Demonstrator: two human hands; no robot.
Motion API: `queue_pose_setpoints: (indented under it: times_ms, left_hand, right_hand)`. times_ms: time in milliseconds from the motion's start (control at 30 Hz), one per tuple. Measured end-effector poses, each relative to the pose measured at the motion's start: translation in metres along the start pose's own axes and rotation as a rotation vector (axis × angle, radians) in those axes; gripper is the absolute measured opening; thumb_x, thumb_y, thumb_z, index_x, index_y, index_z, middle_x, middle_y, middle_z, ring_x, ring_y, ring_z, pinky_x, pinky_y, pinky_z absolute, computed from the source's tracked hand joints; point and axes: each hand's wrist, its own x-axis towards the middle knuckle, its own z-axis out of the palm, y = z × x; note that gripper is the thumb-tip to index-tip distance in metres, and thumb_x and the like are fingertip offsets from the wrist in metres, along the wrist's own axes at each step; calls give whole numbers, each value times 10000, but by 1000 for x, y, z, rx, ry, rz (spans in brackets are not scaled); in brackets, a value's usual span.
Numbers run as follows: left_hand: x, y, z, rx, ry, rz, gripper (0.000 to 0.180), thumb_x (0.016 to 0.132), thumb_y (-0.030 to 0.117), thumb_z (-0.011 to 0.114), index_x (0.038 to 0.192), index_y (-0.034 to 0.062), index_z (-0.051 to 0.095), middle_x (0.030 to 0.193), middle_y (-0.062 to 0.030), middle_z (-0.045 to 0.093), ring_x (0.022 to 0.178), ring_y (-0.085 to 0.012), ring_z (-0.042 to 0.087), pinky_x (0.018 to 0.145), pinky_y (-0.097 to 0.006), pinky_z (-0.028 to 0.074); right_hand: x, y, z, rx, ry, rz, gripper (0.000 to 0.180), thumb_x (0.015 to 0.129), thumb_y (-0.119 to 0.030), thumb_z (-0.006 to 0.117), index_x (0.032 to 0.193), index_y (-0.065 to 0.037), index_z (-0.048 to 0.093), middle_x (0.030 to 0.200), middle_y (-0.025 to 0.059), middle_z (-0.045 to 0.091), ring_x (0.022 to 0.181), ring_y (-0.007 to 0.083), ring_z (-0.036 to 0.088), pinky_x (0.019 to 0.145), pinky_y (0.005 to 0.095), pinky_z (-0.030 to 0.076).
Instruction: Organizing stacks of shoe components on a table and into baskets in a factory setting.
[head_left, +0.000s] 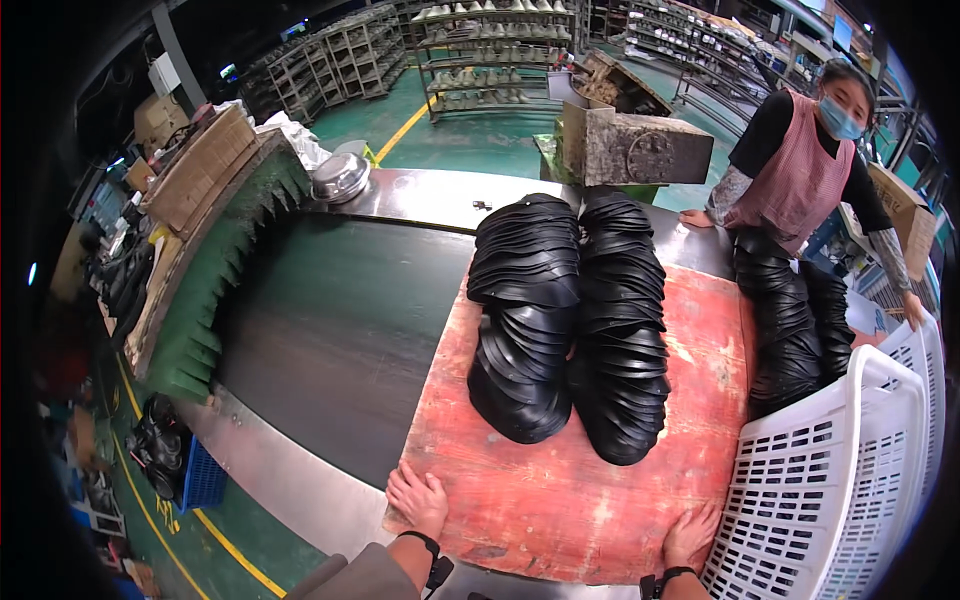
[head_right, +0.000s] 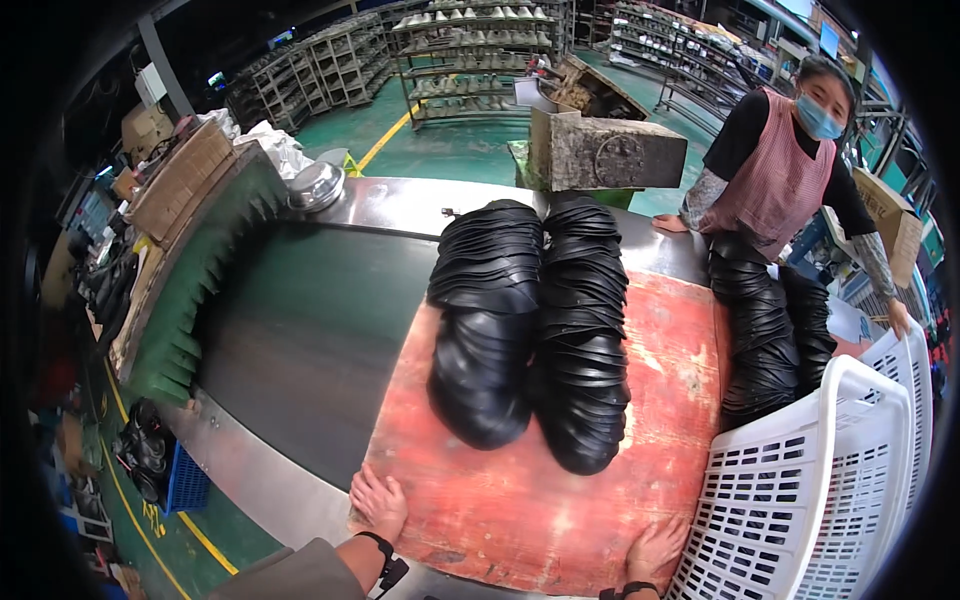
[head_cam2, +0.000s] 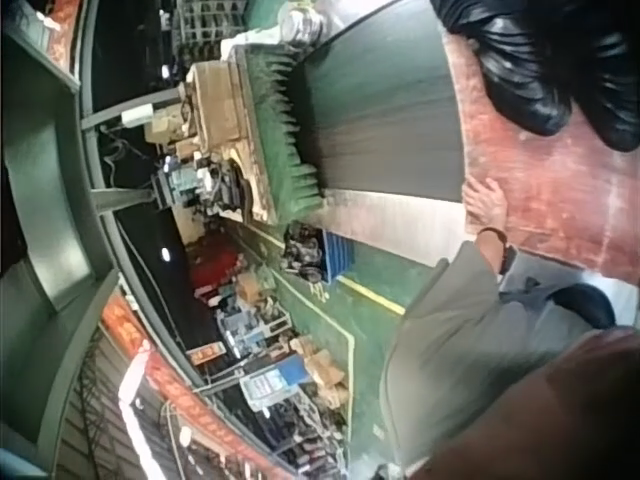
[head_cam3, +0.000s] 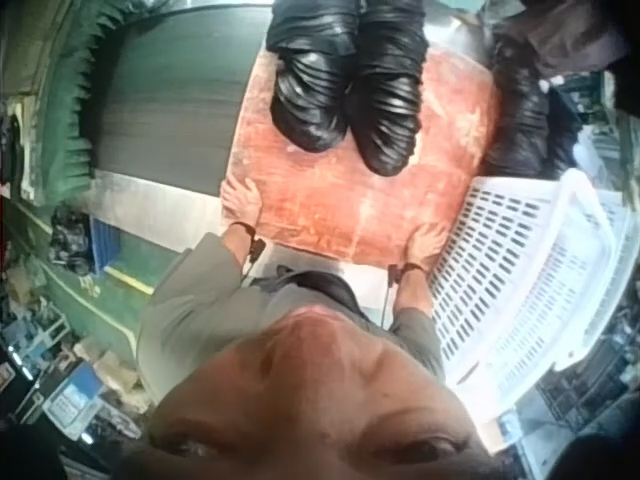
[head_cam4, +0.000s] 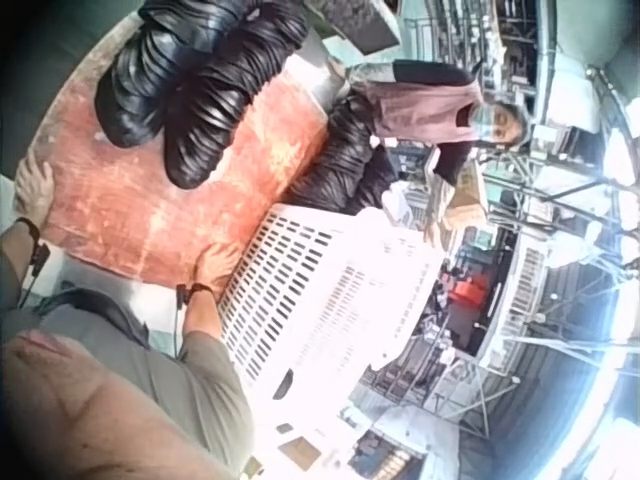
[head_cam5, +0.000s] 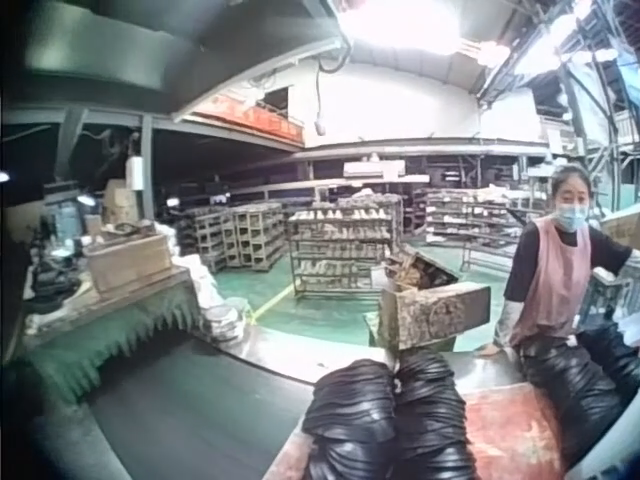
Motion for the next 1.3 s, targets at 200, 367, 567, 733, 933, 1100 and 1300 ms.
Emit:
queue_pose_setpoints:
  times_ms: [200,367,567,733,933,1100,1300]
  left_hand:
    - [-4,3,-11,-10,-59,-15,669,935,358,593,1488,19,425,1412,-232,484,1349,-394,437,1171,-531,288]
    - [-7,1,-3,-15,-26,-23,653,944,335,592,1494,27,424,1416,-224,482,1356,-391,431,1170,-523,290]
    - [-4,3,-3,-19,26,15,661,923,336,599,1470,1,443,1383,-243,495,1321,-402,453,1158,-531,303]
    - [-4,5,-7,-53,8,-10,695,917,345,604,1491,-2,423,1396,-249,484,1332,-410,440,1172,-540,281]
    - [-13,-4,-15,190,260,137,606,941,417,619,1423,63,524,1248,-170,621,1106,-349,620,928,-492,516]
    - [-13,0,-16,123,177,116,614,944,419,601,1428,55,503,1272,-193,604,1155,-377,602,964,-520,499]
    - [-10,1,-15,140,172,113,614,956,436,578,1428,48,505,1280,-197,603,1164,-376,600,971,-521,497]
  right_hand:
    - [3,2,2,19,-39,1,628,1034,-358,492,1569,-51,367,1604,232,360,1487,410,322,1206,554,263]
    - [7,-3,5,34,16,-11,628,1023,-339,515,1567,-60,376,1604,226,363,1483,409,323,1209,553,256]
    - [5,-4,0,68,10,29,642,995,-335,545,1552,-53,394,1599,233,364,1491,412,309,1213,557,245]
    - [4,0,4,80,-1,26,637,1008,-334,542,1550,-38,387,1586,258,365,1481,423,316,1212,560,244]
    - [0,-20,-36,-128,336,-146,451,1014,-352,599,1331,-34,641,1299,213,662,1202,380,629,977,553,511]
    - [-4,-5,-11,-22,135,-52,572,990,-432,575,1391,-24,591,1467,234,543,1366,441,484,1091,626,409]
    - [-1,-10,-19,-53,127,-60,570,990,-431,571,1372,-9,602,1440,238,566,1366,435,490,1102,610,417]
